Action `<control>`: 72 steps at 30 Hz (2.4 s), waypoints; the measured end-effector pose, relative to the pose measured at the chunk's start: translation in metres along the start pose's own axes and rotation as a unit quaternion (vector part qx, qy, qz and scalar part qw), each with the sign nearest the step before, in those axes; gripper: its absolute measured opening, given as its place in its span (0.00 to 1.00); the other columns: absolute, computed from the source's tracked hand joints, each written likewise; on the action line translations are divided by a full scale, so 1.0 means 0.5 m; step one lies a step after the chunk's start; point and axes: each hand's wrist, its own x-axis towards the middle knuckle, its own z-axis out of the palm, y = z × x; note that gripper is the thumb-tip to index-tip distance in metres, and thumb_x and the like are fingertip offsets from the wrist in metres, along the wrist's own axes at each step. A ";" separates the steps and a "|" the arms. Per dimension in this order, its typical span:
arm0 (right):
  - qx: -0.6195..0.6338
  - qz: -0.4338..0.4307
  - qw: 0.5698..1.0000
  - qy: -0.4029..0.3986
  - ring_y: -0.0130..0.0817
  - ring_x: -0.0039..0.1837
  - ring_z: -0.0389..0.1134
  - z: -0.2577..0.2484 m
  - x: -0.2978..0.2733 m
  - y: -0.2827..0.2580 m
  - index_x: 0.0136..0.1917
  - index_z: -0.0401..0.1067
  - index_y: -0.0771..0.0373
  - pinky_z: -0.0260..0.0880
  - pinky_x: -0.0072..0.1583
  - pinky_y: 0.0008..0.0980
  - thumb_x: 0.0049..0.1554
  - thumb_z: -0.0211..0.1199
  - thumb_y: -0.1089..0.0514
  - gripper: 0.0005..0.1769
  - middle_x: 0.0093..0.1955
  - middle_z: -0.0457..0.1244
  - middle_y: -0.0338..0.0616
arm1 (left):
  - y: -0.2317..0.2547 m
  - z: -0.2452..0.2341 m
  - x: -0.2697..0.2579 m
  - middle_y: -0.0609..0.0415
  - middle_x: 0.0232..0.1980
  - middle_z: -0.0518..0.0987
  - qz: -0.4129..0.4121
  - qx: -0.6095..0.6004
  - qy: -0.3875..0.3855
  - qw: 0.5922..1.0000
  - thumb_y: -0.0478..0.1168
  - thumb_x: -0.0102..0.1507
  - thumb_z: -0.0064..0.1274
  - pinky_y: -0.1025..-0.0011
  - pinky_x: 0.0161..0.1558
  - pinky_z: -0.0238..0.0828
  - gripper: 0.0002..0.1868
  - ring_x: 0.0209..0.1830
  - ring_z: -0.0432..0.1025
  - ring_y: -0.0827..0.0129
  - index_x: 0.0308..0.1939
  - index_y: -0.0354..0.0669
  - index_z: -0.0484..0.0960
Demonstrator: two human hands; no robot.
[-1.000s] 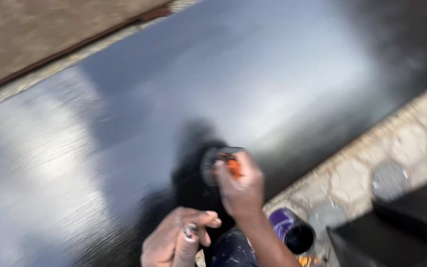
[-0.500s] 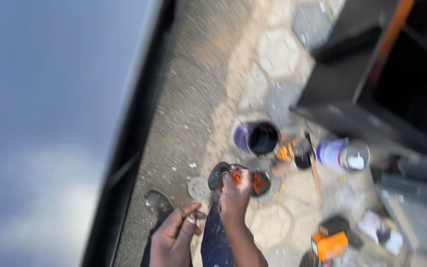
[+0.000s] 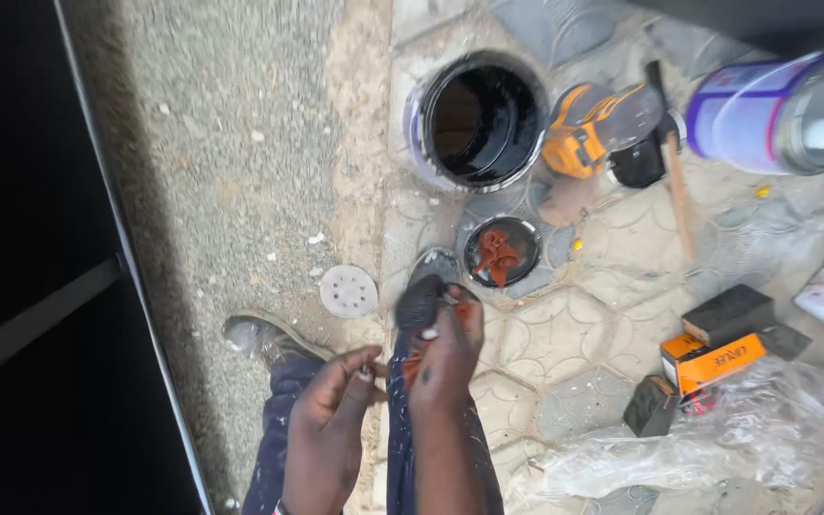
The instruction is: Painting a large wooden furniture panel with black paint using a sponge
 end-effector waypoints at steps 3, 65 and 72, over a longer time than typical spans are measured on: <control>0.070 0.025 0.996 -0.050 0.33 0.40 0.71 0.014 0.013 0.073 0.62 0.78 0.55 0.71 0.34 0.36 0.66 0.66 0.63 0.11 0.46 0.70 0.42 | -0.020 0.042 0.050 0.51 0.57 0.97 0.097 -0.065 0.062 0.991 0.35 0.77 0.57 0.63 0.54 0.93 0.14 0.48 0.91 0.63 0.63 0.41 0.95; -0.497 -0.035 0.846 -0.190 0.41 0.27 0.57 0.312 0.573 -0.338 0.34 0.70 0.65 0.54 0.30 0.32 0.47 0.67 0.64 0.05 0.30 0.54 0.45 | -0.018 0.163 0.367 0.32 0.88 0.76 0.098 -0.291 -0.259 0.916 0.51 0.81 0.51 0.43 0.85 0.60 0.37 0.90 0.66 0.40 0.92 0.43 0.70; -0.298 -0.043 0.911 -0.282 0.41 0.28 0.58 0.233 0.393 -0.308 0.45 0.74 0.65 0.59 0.24 0.33 0.52 0.60 0.57 0.11 0.41 0.65 0.47 | -0.052 0.201 0.391 0.40 0.46 0.96 0.070 -0.329 -0.107 0.935 0.34 0.72 0.69 0.69 0.53 0.82 0.08 0.49 0.87 0.64 0.51 0.32 0.95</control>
